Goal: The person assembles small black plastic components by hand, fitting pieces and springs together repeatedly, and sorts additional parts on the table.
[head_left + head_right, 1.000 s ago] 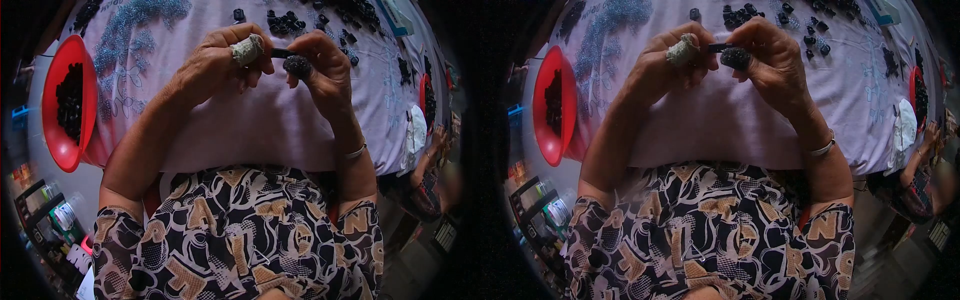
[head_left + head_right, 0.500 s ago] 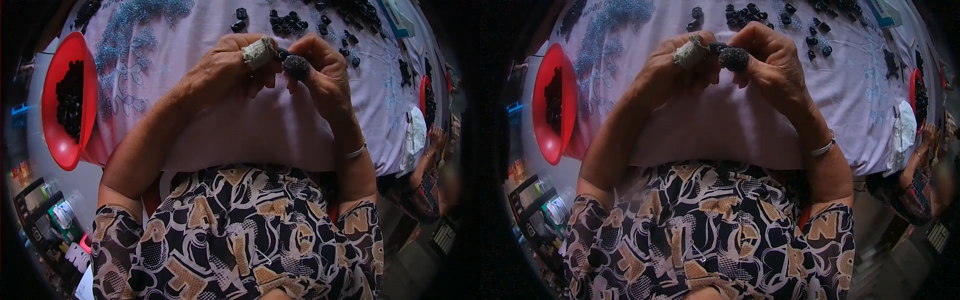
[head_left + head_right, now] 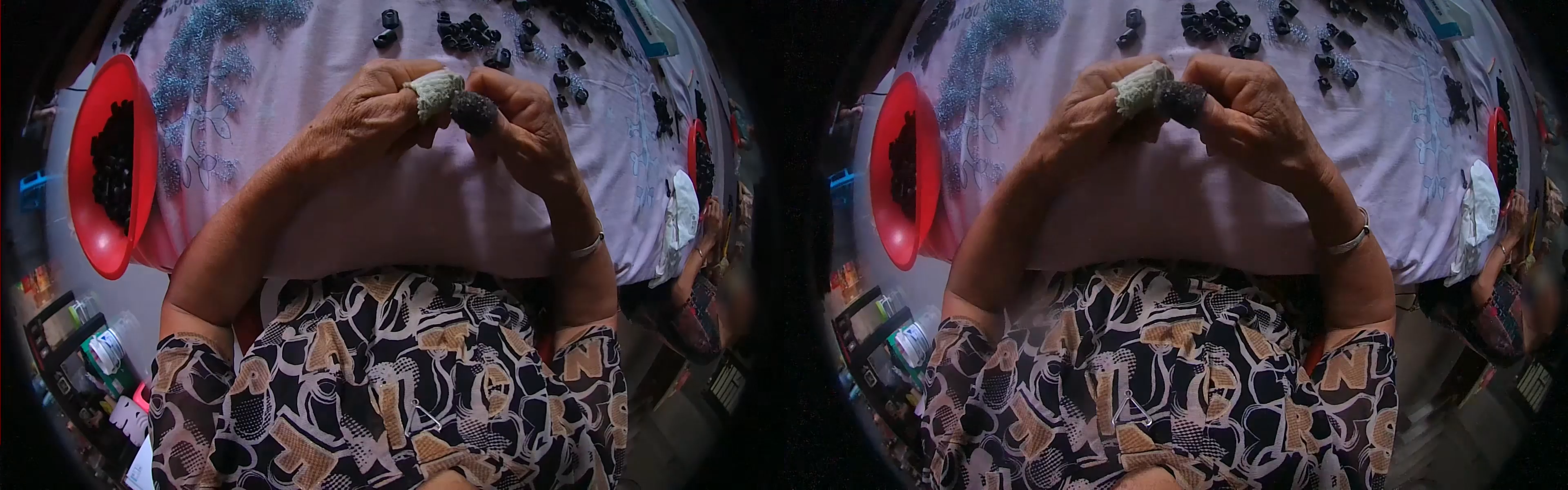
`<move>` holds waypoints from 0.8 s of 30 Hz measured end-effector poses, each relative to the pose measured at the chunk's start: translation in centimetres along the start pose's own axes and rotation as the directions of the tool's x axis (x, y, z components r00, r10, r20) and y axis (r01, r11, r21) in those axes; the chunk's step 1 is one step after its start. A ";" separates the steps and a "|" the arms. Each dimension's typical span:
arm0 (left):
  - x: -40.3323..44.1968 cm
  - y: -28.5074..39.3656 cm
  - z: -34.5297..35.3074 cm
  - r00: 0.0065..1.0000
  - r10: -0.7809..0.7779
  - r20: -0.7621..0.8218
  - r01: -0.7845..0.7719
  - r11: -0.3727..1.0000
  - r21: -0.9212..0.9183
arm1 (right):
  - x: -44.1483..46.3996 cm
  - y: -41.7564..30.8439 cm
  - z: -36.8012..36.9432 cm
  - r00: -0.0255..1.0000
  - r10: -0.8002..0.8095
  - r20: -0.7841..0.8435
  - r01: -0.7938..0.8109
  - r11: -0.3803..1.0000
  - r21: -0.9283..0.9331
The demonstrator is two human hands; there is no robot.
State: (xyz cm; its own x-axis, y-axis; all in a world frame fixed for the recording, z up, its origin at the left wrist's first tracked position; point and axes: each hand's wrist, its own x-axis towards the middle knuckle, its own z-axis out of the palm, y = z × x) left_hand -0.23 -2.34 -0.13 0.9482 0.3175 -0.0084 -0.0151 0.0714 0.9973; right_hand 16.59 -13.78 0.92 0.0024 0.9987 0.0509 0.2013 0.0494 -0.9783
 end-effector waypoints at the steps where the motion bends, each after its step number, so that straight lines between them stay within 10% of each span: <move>1: 0.0 -0.3 -0.1 0.998 0.026 -0.065 -0.030 0.997 -0.073 | -0.1 0.1 -0.1 1.000 -0.001 -0.001 0.001 1.000 0.001; 20: 0.1 -0.2 -0.2 1.000 0.010 -0.026 -0.014 0.988 -0.154 | 0.1 0.2 1.0 0.996 -0.017 -0.089 0.032 0.986 0.166; 24: 0.5 -1.4 -0.1 0.951 0.302 -0.064 -0.289 0.944 0.157 | 0.2 -0.2 1.2 0.994 0.005 -0.105 0.019 0.974 0.224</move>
State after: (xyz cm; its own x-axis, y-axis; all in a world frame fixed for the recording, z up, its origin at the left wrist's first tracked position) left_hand 0.23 -2.20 -1.49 0.8770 0.3844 0.2884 -0.2388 -0.1724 0.9557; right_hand 15.34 -13.63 0.86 0.1066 0.9920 0.0672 -0.0235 0.0701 -0.9973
